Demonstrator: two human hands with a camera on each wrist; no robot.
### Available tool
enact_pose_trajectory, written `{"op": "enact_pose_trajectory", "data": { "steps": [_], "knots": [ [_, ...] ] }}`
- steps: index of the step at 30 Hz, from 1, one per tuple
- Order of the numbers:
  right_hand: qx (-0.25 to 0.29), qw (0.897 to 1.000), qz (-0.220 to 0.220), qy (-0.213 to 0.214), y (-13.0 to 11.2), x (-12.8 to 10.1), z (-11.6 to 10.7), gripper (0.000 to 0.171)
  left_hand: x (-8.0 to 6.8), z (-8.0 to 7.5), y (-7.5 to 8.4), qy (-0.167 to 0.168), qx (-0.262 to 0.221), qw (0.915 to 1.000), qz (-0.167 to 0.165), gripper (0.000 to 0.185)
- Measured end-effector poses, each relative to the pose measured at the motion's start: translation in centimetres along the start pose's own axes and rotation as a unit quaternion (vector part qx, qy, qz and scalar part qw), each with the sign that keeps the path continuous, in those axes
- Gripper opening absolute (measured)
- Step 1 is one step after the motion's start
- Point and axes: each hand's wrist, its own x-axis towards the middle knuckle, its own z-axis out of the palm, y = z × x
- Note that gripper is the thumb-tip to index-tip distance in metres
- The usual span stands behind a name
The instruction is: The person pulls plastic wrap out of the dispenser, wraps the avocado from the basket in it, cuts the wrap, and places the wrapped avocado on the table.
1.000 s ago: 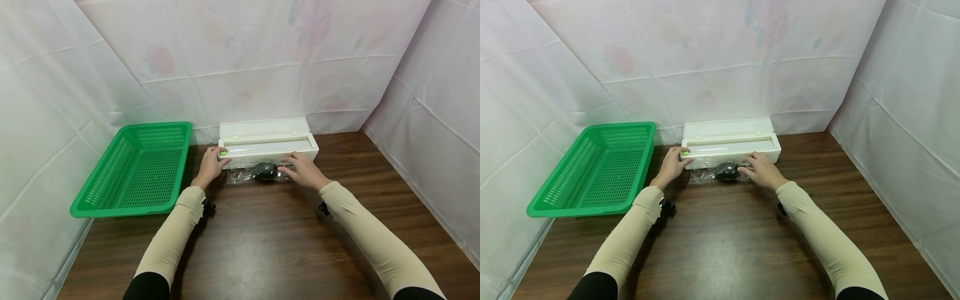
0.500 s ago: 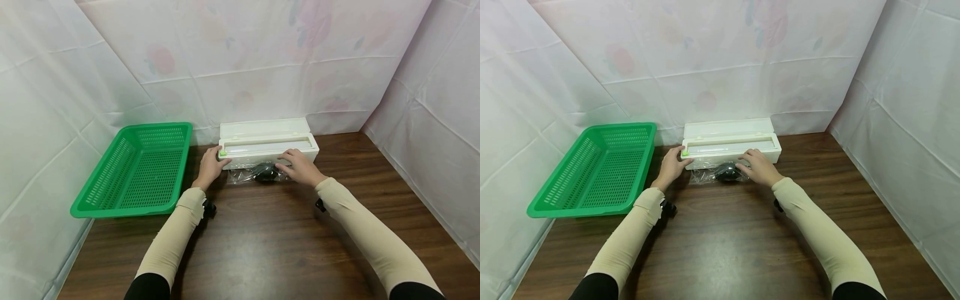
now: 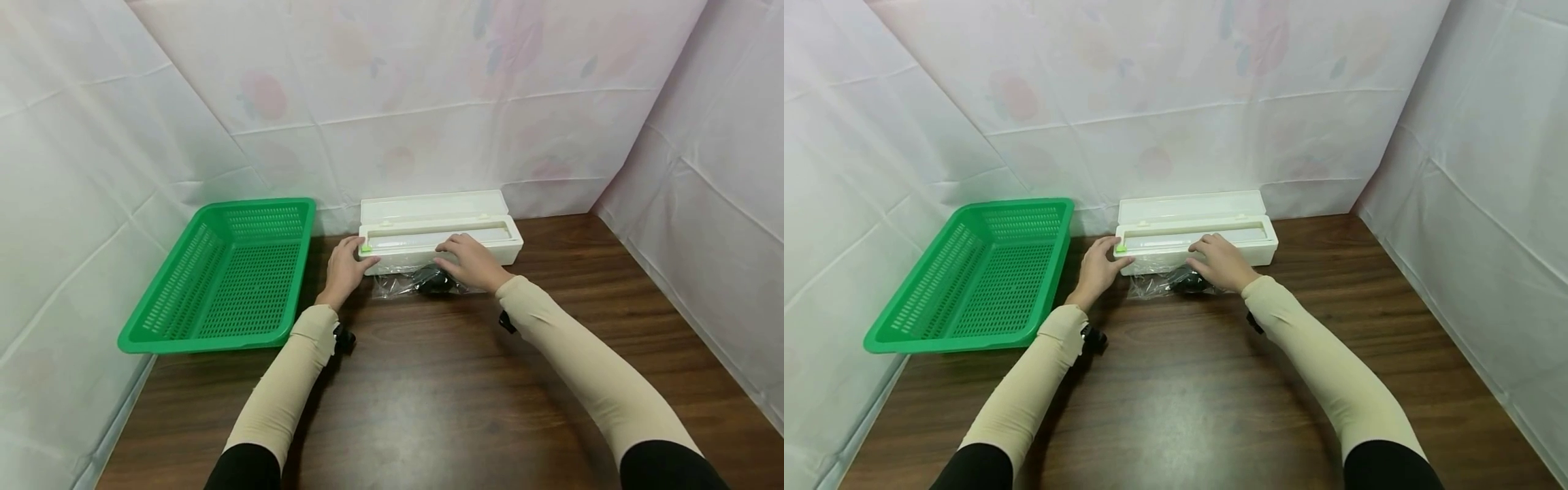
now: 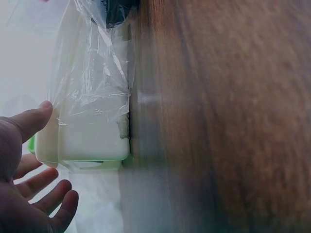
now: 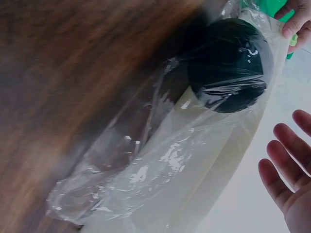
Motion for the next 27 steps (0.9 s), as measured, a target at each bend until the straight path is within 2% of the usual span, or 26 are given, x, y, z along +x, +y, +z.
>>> {"op": "enact_pose_trajectory", "data": {
  "steps": [15, 27],
  "knots": [
    [0.008, 1.0, -0.01, -0.014, -1.3, 2.5, -0.2, 0.031, -0.2, 0.1, 0.2, 0.006, 0.01, 0.9999, 0.002, 0.061],
    [0.01, 1.0, -0.015, -0.023, -2.7, 5.3, 1.4, 0.029, -0.4, 0.0, 0.0, 0.009, -0.002, 0.9999, -0.006, 0.06]
  ]
}}
